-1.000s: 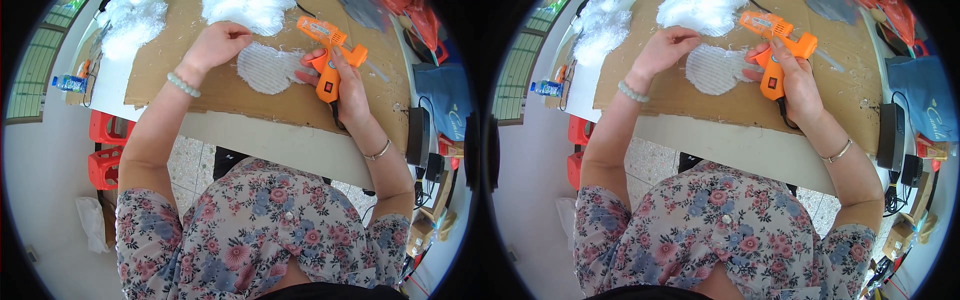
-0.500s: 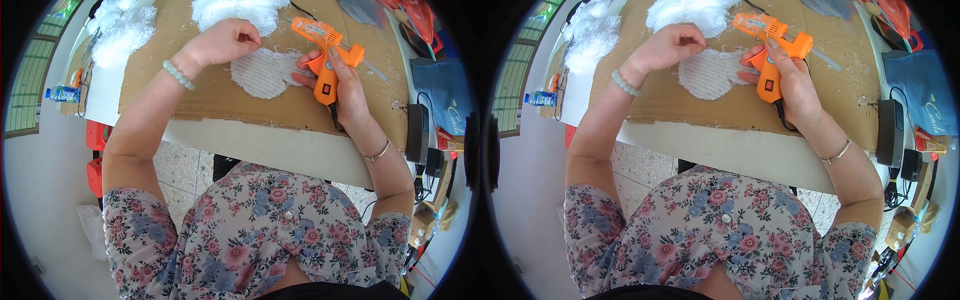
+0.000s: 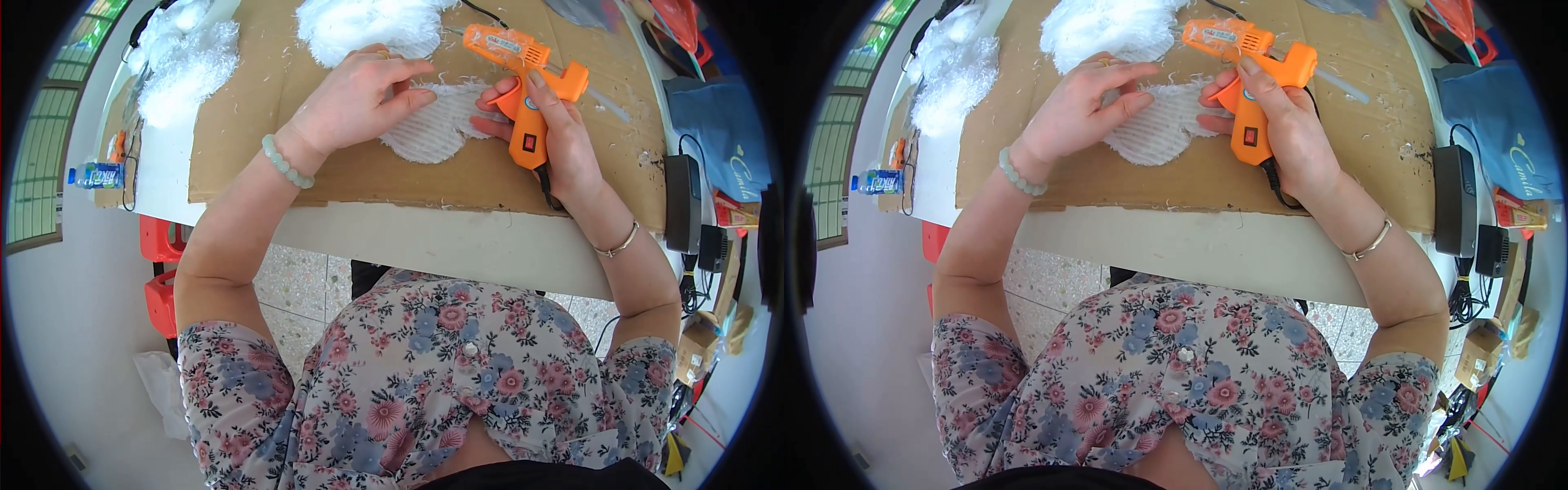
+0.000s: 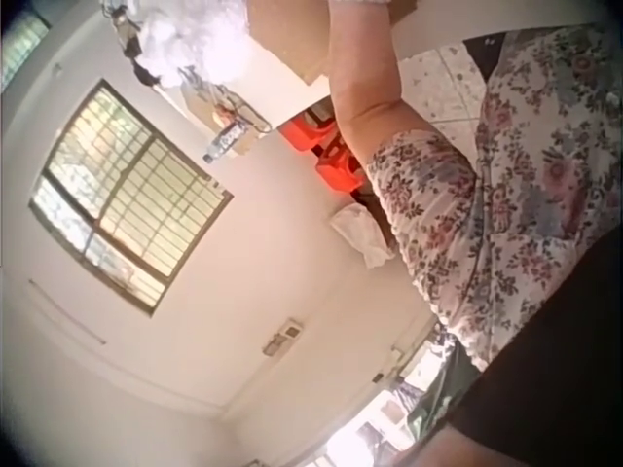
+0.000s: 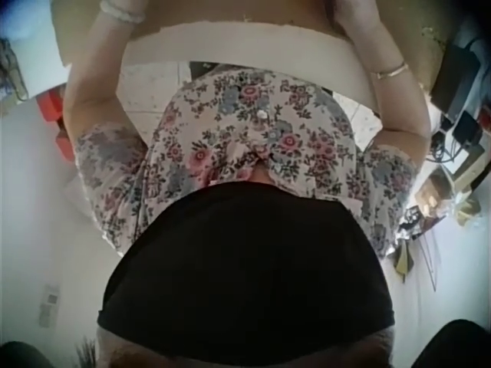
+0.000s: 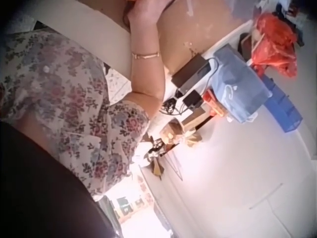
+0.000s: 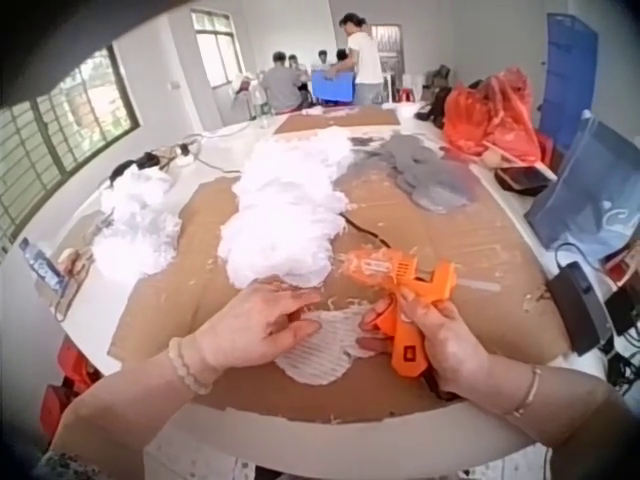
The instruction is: The person is using a hot glue gun to attach white synthetic fiber to a cardboard template to create a craft object.
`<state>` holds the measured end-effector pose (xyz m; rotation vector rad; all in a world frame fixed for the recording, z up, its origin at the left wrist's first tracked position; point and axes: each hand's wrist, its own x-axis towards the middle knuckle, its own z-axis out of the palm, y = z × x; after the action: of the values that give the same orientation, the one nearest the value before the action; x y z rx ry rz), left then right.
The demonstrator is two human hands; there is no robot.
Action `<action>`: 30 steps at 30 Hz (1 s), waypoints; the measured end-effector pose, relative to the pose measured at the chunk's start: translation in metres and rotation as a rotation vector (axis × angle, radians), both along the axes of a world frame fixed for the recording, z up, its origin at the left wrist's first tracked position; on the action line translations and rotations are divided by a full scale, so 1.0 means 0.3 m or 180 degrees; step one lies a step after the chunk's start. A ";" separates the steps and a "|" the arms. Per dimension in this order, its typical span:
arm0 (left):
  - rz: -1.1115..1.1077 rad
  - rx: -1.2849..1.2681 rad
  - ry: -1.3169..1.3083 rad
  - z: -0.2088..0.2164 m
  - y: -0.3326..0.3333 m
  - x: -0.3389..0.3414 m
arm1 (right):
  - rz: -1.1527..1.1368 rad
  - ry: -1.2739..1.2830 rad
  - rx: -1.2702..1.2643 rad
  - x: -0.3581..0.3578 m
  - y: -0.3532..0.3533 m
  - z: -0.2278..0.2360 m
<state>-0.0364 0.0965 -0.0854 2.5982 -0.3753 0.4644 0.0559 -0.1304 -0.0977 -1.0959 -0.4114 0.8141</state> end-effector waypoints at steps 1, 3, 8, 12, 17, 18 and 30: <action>0.0016 0.0096 -0.0104 -0.006 0.000 0.002 | 0.0034 0.0018 -0.0005 0.000 0.003 0.000; 0.0032 0.0201 0.0076 -0.010 -0.002 0.001 | -0.0012 0.0032 -0.0007 0.000 0.005 -0.003; -0.0070 0.0332 0.0097 -0.006 -0.013 -0.021 | -0.0056 0.0042 -0.0004 0.004 0.013 -0.002; -0.0126 0.0519 0.0005 0.009 -0.023 -0.041 | -0.0129 -0.0021 -0.0048 0.004 0.020 0.009; 0.0000 -0.0080 -0.0512 0.018 -0.021 -0.039 | -0.0118 -0.0040 -0.0104 0.001 0.022 0.011; 0.0248 -0.0300 -0.0498 0.016 -0.016 -0.033 | -0.0122 -0.0027 -0.0107 -0.001 0.023 0.012; 0.0289 -0.0275 -0.0390 -0.016 -0.055 -0.060 | -0.0113 -0.0037 -0.0127 0.021 0.035 -0.004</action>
<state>-0.0544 0.0800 -0.0903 2.5176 -0.2722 0.6588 0.0623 -0.1200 -0.0990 -1.1424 -0.3860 0.7877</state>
